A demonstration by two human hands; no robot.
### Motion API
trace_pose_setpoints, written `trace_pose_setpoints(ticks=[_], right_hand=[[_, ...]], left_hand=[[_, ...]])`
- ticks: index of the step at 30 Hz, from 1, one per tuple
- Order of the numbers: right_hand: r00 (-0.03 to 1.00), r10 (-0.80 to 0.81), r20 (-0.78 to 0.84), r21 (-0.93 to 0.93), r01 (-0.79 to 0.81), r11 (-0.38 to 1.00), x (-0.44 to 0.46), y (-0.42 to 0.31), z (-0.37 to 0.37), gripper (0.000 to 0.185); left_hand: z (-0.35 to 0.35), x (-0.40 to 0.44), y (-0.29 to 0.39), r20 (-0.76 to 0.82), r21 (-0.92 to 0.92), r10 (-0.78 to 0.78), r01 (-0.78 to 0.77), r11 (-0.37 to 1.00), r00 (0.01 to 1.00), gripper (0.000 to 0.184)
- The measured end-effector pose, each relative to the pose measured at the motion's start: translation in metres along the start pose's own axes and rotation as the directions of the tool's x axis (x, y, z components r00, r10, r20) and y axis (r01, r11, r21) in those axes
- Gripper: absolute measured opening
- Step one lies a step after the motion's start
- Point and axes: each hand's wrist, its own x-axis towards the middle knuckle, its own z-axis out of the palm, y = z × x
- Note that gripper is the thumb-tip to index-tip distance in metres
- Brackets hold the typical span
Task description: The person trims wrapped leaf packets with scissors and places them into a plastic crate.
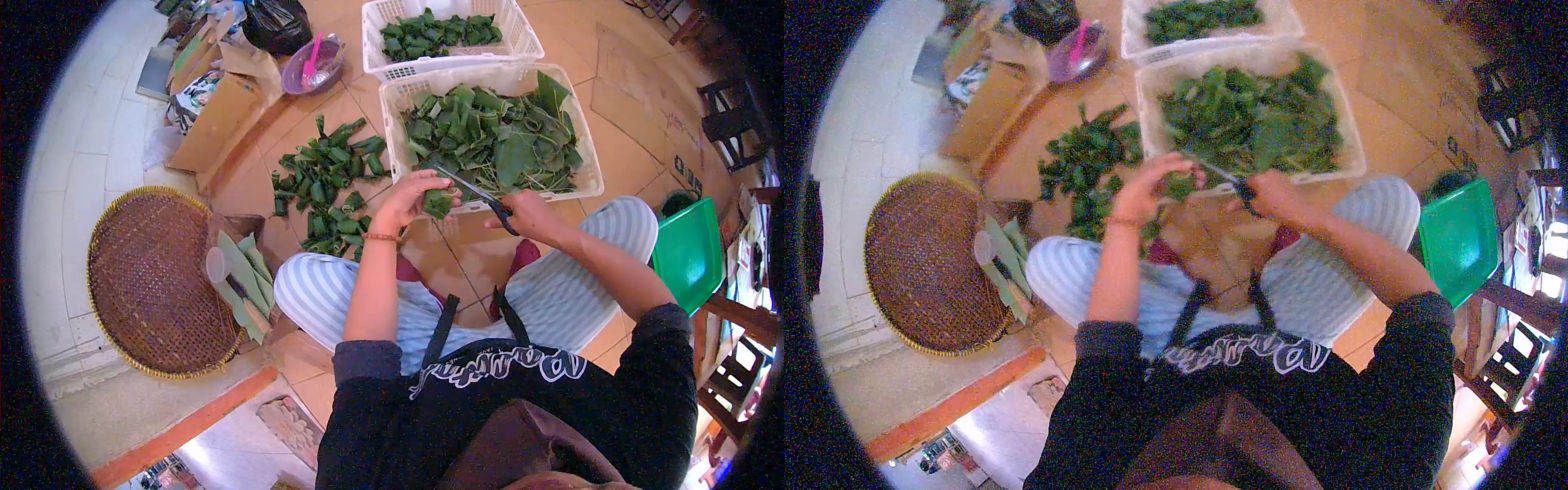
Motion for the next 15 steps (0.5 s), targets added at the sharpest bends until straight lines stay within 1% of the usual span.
trace_pose_setpoints(ticks=[1, 3, 5, 8, 10, 11, 12, 13, 14, 15], right_hand=[[1.000, 0.011, 0.018, 0.010, -0.011, 1.000, 0.000, -0.001, -0.003, 0.053], [0.996, 0.051, 0.071, 0.036, -0.054, 0.998, 0.004, 0.000, -0.005, 0.056], [0.984, 0.110, 0.142, 0.070, -0.121, 0.990, 0.008, 0.005, -0.005, 0.063], [0.951, 0.147, 0.272, 0.214, -0.209, 0.954, 0.010, 0.010, -0.002, 0.064], [0.920, 0.146, 0.362, 0.296, -0.263, 0.918, 0.009, -0.001, -0.007, 0.060], [0.902, 0.140, 0.408, 0.334, -0.291, 0.897, 0.009, -0.006, -0.008, 0.058], [0.899, 0.120, 0.421, 0.344, -0.281, 0.896, 0.011, -0.008, -0.007, 0.058], [0.895, 0.101, 0.435, 0.354, -0.273, 0.895, 0.012, -0.010, -0.006, 0.058], [0.890, 0.081, 0.449, 0.364, -0.265, 0.893, 0.013, -0.012, -0.005, 0.058], [0.899, 0.044, 0.435, 0.408, -0.240, 0.881, 0.013, -0.018, -0.009, 0.058]], left_hand=[[-0.006, 0.006, -0.010, -0.007, 0.012, 0.031, -0.031, 0.999, 0.999, 0.019], [-0.015, 0.018, -0.018, -0.088, -0.039, -0.002, -0.001, 0.999, 0.996, 0.020], [-0.018, 0.028, -0.018, -0.217, -0.178, -0.147, 0.109, 0.978, 0.965, 0.020], [-0.027, 0.040, -0.028, -0.365, -0.336, -0.121, -0.010, 0.942, 0.923, 0.019], [-0.014, 0.034, -0.014, -0.493, -0.268, 0.000, -0.152, 0.951, 0.870, 0.019], [-0.007, 0.032, -0.008, -0.553, -0.226, 0.060, -0.219, 0.949, 0.831, 0.019], [-0.007, 0.031, -0.009, -0.598, 0.067, 0.193, -0.192, 0.979, 0.778, 0.020], [-0.007, 0.030, -0.010, -0.599, 0.352, 0.333, -0.135, 0.926, 0.728, 0.020], [-0.006, 0.029, -0.011, -0.557, 0.603, 0.468, -0.053, 0.796, 0.686, 0.021], [-0.002, 0.027, -0.009, -0.519, 0.587, 0.495, -0.130, 0.799, 0.697, 0.022]])
